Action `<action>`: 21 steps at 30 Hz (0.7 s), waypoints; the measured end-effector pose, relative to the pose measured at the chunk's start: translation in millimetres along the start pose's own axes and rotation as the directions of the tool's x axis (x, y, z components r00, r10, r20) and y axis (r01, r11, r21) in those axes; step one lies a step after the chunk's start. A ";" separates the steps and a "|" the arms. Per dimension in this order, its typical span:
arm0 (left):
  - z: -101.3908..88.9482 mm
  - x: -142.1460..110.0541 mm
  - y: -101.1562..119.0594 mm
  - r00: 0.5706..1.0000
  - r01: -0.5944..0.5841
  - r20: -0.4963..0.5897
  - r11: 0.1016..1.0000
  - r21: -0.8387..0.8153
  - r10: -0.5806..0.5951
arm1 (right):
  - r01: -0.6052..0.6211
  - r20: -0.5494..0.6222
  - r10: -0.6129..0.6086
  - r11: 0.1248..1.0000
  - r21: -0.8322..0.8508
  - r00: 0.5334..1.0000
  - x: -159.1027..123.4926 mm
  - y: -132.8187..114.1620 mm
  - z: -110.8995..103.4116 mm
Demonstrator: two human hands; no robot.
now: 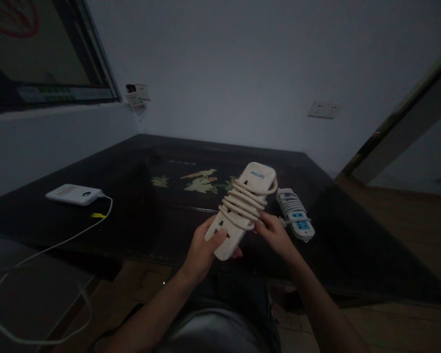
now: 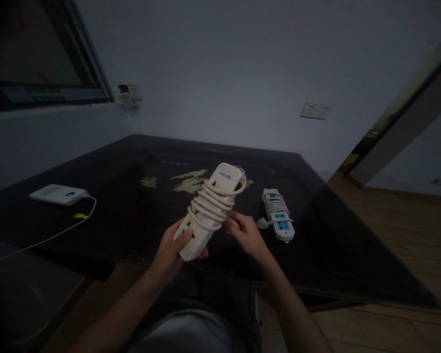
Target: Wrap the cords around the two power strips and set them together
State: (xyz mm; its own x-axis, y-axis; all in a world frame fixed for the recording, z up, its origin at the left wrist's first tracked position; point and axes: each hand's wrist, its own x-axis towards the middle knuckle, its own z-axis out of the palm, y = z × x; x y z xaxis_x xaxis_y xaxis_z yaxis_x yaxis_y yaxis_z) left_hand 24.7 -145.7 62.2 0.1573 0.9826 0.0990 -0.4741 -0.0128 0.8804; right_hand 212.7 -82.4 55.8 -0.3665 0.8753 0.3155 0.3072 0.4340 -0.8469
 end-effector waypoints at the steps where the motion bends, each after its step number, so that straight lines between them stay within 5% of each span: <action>1: 0.9 4.3 -2.8 0.999 0.008 -0.034 1.000 -0.007 -0.008 | -0.018 0.005 0.018 1.000 -0.012 1.000 -2.9 -1.3 1.5; 10: -5.6 33.6 -36.9 0.974 0.012 -0.225 0.999 0.034 -0.004 | -0.137 -0.127 0.137 0.991 0.010 0.982 -22.7 -0.9 23.7; 16: -17.4 46.9 -55.7 0.976 0.002 -0.207 0.958 0.287 0.060 | -0.155 -0.215 0.142 0.987 -0.044 0.966 -27.5 -0.3 34.5; 21: -17.7 59.0 -66.3 0.983 0.157 -0.155 0.895 0.418 -0.100 | -0.239 -0.275 0.201 0.965 -0.112 0.940 -30.3 6.3 27.2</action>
State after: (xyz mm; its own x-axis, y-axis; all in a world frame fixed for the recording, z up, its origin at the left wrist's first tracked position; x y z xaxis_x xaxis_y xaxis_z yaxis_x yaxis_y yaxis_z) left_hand 50.1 -83.6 1.4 0.0680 0.9957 -0.0626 -0.0369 0.0652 0.9972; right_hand 201.9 -111.9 29.3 -0.0410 0.9688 0.2446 0.4821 0.2336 -0.8444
